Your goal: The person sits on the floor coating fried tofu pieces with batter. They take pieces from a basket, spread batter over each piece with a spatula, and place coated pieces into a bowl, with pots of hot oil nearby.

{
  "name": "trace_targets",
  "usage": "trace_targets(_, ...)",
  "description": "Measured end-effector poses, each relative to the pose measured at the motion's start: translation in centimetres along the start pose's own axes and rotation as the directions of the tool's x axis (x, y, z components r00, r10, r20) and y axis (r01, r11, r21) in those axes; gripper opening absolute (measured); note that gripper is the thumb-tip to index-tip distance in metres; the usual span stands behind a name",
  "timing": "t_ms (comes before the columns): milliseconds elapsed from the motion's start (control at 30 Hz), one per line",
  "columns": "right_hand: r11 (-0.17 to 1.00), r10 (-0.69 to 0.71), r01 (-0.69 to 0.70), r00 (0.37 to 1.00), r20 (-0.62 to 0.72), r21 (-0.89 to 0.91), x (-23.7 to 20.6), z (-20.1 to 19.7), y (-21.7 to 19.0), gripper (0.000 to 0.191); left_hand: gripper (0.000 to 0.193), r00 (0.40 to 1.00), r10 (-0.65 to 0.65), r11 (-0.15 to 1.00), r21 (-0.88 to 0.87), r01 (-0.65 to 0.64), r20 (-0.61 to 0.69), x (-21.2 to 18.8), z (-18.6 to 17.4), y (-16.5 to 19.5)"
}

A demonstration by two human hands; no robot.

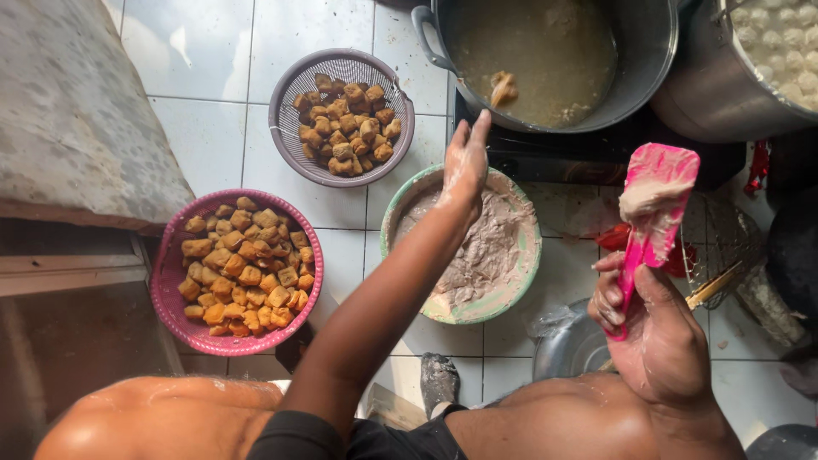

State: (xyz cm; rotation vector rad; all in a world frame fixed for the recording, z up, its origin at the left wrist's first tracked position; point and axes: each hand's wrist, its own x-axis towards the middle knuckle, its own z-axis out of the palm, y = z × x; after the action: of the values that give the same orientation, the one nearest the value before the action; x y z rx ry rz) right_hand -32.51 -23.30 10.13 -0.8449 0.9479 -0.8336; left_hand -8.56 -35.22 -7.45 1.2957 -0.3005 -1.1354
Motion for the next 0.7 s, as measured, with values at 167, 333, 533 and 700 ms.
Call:
trace_targets(167,0.980,0.097,-0.103,0.994,0.043,0.173,-0.3,-1.7,0.1,0.039,0.058,0.912,0.407,0.893,0.186,-0.410,0.055,-1.8,-8.3,1.3)
trace_targets(333,0.960,0.140,-0.159,0.985,0.098,0.232,-0.7,-3.2,0.4,0.036,0.031,0.744,0.550,0.787,0.533,-0.311,-0.379,-5.9,-25.5,-1.6)
trace_targets(533,0.898,0.065,-0.178,0.958,0.278,0.403,0.4,-8.8,2.7,0.007,0.054,0.515,0.675,0.655,0.750,-0.090,-0.528,-9.7,-36.7,-5.1)
trace_targets(700,0.908,0.026,-0.179,0.926,0.376,0.379,2.6,-13.9,5.1,0.032,0.071,0.507,0.774,0.392,0.916,0.084,-0.378,-9.2,-40.1,-7.2)
